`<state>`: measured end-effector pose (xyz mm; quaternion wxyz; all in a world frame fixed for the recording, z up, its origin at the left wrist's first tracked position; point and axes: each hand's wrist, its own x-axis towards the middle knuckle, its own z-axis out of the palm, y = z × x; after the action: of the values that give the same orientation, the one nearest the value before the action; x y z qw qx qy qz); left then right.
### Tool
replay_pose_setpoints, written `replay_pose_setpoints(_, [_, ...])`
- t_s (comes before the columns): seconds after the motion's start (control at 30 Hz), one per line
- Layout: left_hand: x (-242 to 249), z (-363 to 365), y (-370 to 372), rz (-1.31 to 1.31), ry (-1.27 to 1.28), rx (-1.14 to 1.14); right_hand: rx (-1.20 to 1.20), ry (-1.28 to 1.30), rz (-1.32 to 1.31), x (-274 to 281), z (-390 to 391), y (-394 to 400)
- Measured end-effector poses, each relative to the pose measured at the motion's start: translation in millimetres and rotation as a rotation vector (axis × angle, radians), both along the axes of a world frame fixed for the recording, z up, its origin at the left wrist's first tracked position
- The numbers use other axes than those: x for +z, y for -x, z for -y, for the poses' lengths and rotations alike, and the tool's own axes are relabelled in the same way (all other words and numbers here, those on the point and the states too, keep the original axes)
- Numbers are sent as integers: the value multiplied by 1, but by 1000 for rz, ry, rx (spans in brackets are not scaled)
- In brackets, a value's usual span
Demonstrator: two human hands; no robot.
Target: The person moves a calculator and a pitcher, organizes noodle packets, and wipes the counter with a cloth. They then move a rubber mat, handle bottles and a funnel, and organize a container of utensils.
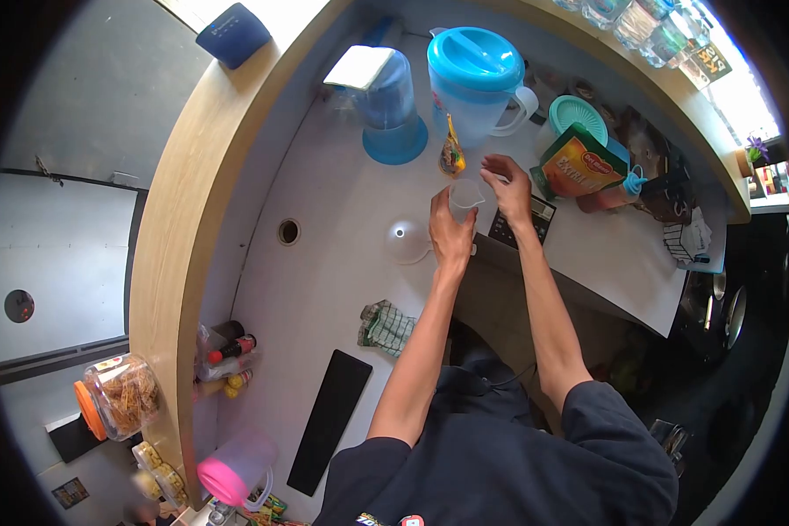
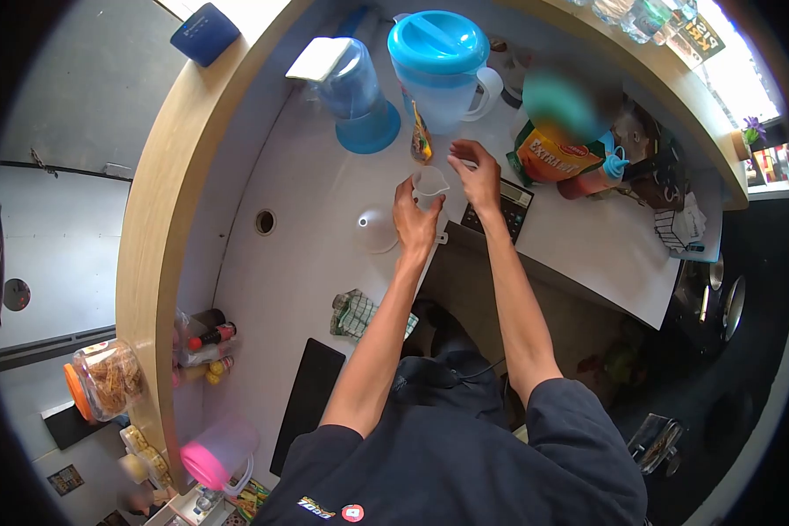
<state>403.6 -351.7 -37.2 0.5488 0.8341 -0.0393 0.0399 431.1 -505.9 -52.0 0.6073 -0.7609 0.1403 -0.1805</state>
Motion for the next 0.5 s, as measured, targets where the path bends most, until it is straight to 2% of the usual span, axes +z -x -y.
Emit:
replay_pose_setpoints(0.07, [-4, 2, -3, -25, -22, 30, 103, 37, -6, -6, -1, -10])
replay_pose_setpoints(0.2, [-1, 4, -7, -24, -41, 144, 157, 6, -28, -6, -14, -21])
replay_pose_setpoints(0.3, [4, 1, -13, -49, 55, 145, 133, 70, 19, 0, -27, -21])
replay_pose_setpoints(0.5, [7, -2, -21, -45, 103, 244, 71, 17, -27, -9, -50, -21])
